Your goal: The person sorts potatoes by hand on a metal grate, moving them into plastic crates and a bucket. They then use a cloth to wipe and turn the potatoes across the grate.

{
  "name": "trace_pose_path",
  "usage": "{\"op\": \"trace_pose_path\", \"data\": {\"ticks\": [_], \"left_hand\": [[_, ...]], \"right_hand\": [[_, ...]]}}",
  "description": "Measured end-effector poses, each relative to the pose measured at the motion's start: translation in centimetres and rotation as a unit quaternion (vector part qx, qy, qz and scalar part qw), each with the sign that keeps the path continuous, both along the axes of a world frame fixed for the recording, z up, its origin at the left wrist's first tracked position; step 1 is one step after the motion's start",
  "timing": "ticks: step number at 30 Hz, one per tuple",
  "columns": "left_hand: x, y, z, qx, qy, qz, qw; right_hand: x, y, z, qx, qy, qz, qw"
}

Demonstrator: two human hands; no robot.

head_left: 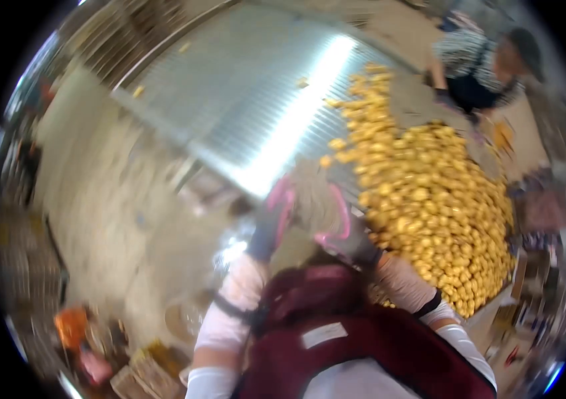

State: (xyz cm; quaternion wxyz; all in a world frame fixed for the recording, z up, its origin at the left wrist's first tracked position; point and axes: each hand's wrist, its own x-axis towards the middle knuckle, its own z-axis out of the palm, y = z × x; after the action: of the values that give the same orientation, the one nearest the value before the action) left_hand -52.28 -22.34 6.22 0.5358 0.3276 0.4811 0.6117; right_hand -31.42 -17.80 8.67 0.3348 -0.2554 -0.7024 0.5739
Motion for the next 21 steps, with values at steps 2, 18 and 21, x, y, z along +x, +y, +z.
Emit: {"op": "trace_pose_path", "data": {"ticks": [2, 18, 21], "left_hand": [[3.6, 3.6, -2.0, 0.044, 0.201, -0.021, 0.978], [20.4, 15.0, 9.0, 0.135, 0.046, -0.454, 0.88], [19.4, 18.5, 9.9, 0.152, 0.188, -0.392, 0.887]], "right_hand": [[3.4, -0.6, -0.8, -0.043, 0.073, -0.101, 0.991], [21.8, -1.9, -3.1, 0.071, -0.033, -0.637, 0.767], [23.2, -1.2, -3.4, 0.004, 0.043, -0.7, 0.713]]}}
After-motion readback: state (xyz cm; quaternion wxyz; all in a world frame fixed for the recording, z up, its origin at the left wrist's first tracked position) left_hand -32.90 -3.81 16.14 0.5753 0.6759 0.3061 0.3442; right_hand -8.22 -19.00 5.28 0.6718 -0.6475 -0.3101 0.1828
